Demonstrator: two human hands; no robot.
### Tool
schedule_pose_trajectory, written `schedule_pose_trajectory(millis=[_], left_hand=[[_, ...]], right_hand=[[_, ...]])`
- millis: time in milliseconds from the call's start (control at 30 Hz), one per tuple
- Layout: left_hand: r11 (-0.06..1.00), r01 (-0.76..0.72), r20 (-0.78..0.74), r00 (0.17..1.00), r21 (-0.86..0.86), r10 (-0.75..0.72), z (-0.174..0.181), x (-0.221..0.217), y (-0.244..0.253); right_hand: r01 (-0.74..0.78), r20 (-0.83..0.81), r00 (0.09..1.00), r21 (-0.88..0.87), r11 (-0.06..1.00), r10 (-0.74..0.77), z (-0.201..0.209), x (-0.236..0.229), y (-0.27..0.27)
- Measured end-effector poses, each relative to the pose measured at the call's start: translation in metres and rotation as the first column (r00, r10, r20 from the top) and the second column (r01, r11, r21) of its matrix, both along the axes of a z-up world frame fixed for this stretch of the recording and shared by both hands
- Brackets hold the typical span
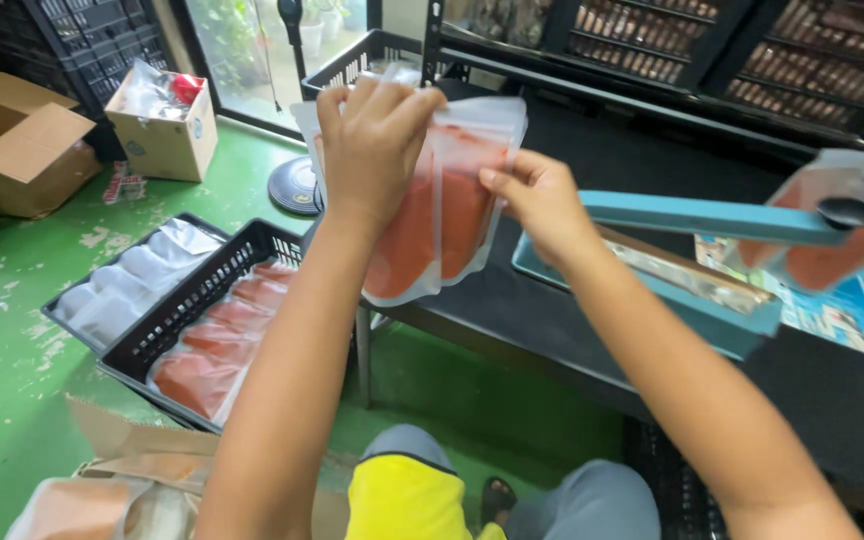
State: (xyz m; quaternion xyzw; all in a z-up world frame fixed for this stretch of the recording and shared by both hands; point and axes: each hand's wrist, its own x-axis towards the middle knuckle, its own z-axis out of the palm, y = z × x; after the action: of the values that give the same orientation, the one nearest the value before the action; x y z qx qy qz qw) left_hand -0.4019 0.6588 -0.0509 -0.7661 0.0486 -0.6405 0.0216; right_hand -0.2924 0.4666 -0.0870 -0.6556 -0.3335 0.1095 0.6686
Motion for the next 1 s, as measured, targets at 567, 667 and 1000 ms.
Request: schedule_pose_trajectory(millis=[567,667,1000], left_hand=[[0.990,-0.117,0.210,0.969,-0.082,0.132,-0.055,0.038,0.003],[0.983,-0.125,0.220,0.963,-0.136,0.153,-0.060,0.040,-0.013],[0.994,-0.062,0.261,0.962,-0.095,0.085,-0.073,0.032,-0.014]], right_hand=[[0.212,0.075,0.959,0.448,0.869,-0.273,-0.073,0.016,0.108],[0.195,0.110,0.953,0.489,0.850,-0.282,-0.085,0.011,0.109],[0.318,0.235,0.869,0.410,0.855,-0.436,-0.106,-0.013,0.089]])
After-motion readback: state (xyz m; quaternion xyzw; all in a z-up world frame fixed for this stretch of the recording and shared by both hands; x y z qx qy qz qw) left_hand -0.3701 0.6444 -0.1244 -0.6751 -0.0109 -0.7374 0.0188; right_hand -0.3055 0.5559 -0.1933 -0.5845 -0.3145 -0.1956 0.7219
